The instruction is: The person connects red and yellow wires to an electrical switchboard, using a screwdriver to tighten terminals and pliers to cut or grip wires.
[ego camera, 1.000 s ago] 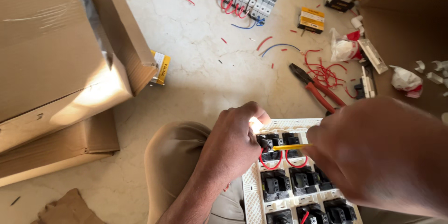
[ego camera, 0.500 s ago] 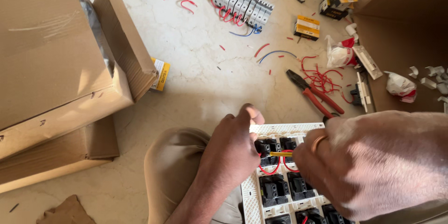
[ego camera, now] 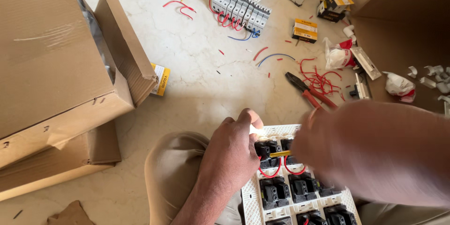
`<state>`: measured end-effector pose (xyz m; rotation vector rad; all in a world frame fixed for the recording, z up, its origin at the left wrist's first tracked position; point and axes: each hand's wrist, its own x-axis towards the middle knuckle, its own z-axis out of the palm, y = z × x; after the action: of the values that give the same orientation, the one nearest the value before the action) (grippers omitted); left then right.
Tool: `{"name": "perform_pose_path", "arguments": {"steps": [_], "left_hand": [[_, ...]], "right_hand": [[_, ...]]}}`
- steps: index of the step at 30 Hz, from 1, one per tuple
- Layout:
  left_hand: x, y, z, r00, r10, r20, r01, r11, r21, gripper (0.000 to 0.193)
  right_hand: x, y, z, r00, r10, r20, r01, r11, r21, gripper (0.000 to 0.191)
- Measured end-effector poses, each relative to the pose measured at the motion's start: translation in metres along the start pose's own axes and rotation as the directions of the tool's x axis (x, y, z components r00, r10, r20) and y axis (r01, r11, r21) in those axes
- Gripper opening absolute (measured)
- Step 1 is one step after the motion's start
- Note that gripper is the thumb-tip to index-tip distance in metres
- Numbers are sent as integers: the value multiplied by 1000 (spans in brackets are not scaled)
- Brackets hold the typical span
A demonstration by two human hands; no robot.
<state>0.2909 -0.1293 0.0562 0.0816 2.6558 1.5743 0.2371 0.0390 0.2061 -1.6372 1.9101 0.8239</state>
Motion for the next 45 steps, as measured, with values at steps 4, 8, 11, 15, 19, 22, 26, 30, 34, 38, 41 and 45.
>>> {"name": "perform_pose_path", "arguments": {"steps": [4, 8, 11, 15, 19, 22, 26, 30, 34, 38, 41, 45], "left_hand": [[1, -6, 5, 997, 67, 25, -68, 997, 35, 41], [1, -11, 8, 997, 76, -24, -76, 997, -15, 47], [2, -10, 7, 997, 66, -36, -66, 998, -13, 47], [1, -1, 0, 999, 47, 4, -47, 998, 37, 47], [-2, 5, -1, 998, 64, -9, -64, 997, 31, 60], [0, 2, 4, 996, 85, -30, -86, 996, -16, 58], [4, -5, 7, 997, 72, -33, -70, 997, 33, 56], [8, -8, 3, 997, 71, 24, -72, 997, 9, 69], [8, -8, 2, 998, 7, 60, -9, 1000, 23, 68], [10, -8, 4, 997, -14, 74, 11, 999, 37, 66], [12, -6, 4, 993, 99, 61, -103, 991, 79, 61], [10, -3, 7, 996, 85, 7, -85, 996, -7, 35]], "right_hand": [[0, 5, 11, 891, -399, 215, 453, 806, -380, 37], [9, -3, 19, 995, -97, 33, 101, 974, -202, 31], [12, -12, 12, 938, 273, 214, -306, 942, 138, 31], [15, -19, -1, 769, 516, 378, -627, 722, 290, 41], [0, -9, -1, 913, 402, -69, -335, 836, 435, 39], [-9, 3, 9, 942, -57, -331, 70, 997, 26, 33], [-6, 7, 18, 954, -297, -47, 289, 949, -125, 47], [9, 3, 19, 975, -218, 37, 220, 973, -72, 49], [14, 5, 20, 973, 132, 188, -171, 963, 208, 23], [12, 2, 26, 971, 205, 121, -230, 937, 261, 21], [9, 2, 33, 976, 202, 77, -214, 953, 213, 28], [-4, 17, 52, 979, 172, -110, -151, 973, 175, 16]]}}
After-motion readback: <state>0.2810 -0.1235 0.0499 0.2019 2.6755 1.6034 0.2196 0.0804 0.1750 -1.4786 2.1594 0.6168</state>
